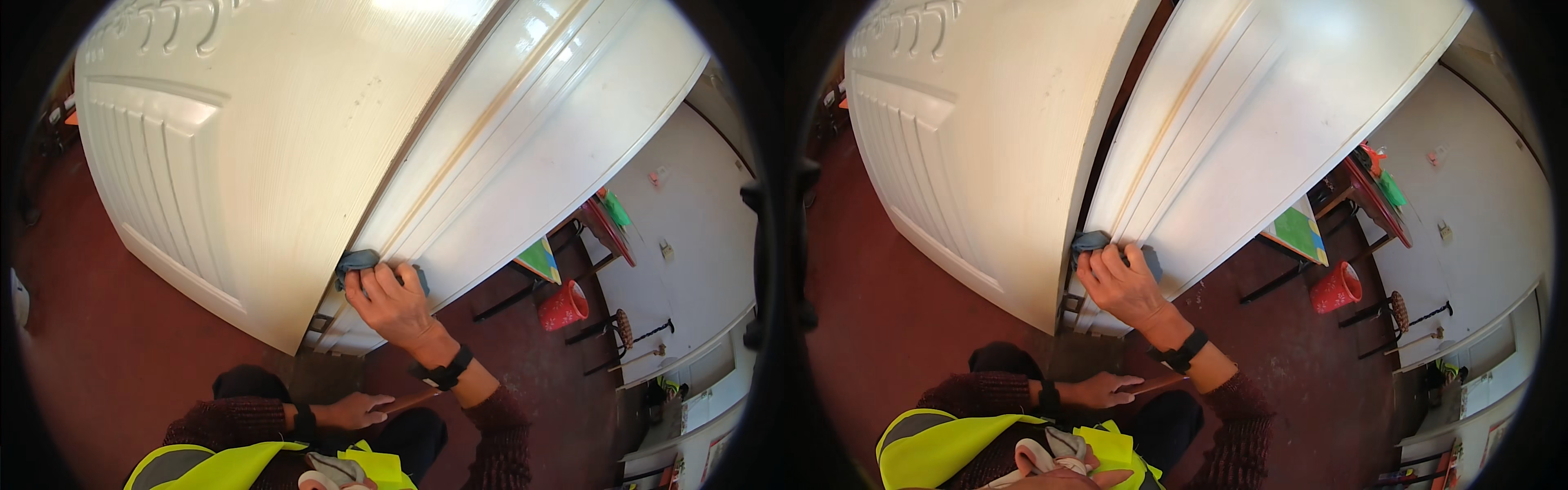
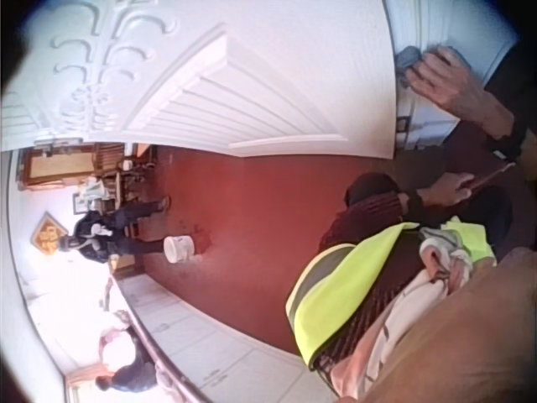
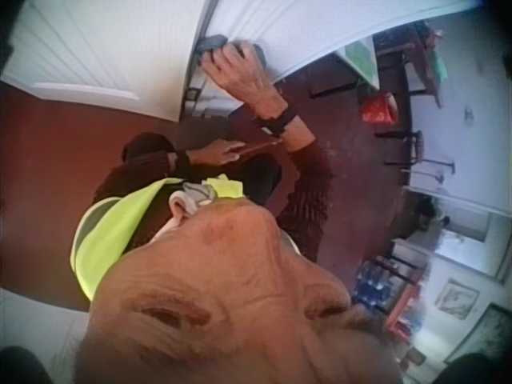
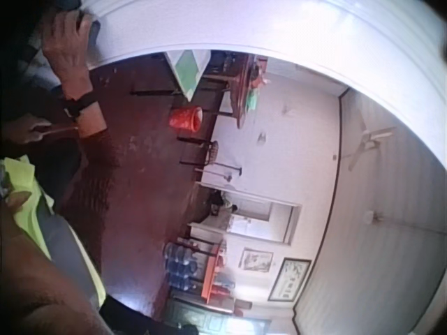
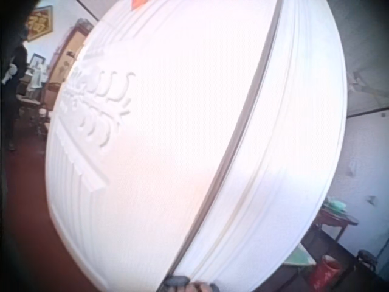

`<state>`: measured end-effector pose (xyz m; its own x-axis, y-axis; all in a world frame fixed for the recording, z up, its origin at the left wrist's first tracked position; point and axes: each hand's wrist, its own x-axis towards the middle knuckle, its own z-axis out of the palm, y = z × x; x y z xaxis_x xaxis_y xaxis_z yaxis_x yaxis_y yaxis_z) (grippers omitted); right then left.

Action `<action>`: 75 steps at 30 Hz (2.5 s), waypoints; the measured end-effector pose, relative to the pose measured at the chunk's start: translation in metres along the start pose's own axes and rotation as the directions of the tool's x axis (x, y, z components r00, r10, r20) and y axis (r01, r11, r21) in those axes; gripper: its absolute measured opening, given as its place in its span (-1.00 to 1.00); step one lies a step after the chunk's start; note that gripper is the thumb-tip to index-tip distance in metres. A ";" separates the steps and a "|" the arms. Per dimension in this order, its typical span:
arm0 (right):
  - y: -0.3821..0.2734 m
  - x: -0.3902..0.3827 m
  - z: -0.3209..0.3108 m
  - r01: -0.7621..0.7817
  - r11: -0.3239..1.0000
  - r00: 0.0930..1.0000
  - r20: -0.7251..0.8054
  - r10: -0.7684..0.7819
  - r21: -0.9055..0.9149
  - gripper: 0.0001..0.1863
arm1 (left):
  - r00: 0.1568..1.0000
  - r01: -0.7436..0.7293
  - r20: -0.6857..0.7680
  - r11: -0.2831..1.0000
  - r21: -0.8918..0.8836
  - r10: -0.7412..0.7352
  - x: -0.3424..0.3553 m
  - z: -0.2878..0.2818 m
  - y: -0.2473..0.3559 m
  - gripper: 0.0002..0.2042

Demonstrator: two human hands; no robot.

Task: The person wipes a white door frame and adjacent wall with a cloth, moving from top to bottom and then to the lower sections. The person also wipes the door surface itself. A second person in a yellow vest is visible in the background.

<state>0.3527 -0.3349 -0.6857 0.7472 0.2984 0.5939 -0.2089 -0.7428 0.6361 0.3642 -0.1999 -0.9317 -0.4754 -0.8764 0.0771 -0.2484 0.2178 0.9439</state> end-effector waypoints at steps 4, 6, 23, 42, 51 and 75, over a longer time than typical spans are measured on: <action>0.031 0.016 -0.016 0.209 0.977 0.957 0.196 -0.215 0.050 -0.86 | 0.998 0.053 0.035 0.998 -0.016 -0.053 -0.003 -0.003 0.000 -0.43; 0.056 0.035 -0.029 0.291 0.955 0.928 0.226 -0.298 0.064 -0.93 | 0.998 0.056 0.026 0.998 -0.039 -0.055 -0.003 -0.007 0.000 -0.41; 0.246 0.236 -0.199 0.144 0.711 0.990 0.110 -0.094 -0.688 -0.69 | 0.999 0.038 -0.001 0.998 -0.051 -0.038 0.006 -0.016 -0.003 -0.40; 0.130 0.096 -0.079 0.142 0.979 0.987 0.095 -0.129 -0.146 -0.59 | 1.000 -0.018 0.015 0.997 -0.081 0.020 0.005 -0.001 0.005 -0.43; -0.001 -0.008 0.006 0.193 0.964 0.919 0.311 -0.242 0.180 -0.84 | 0.999 -0.033 0.004 0.999 0.025 0.033 -0.006 0.001 0.023 -0.41; 0.305 0.267 -0.212 0.046 0.729 0.971 -0.142 -0.194 -0.683 -0.63 | 0.988 0.037 0.151 0.999 -0.011 -0.035 0.020 -0.007 -0.009 -0.33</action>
<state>0.3549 -0.3545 -0.2289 0.6764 0.5186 0.5230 -0.5493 -0.1179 0.8273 0.3622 -0.2225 -0.9362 -0.5886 -0.8084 -0.0058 -0.2564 0.1799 0.9497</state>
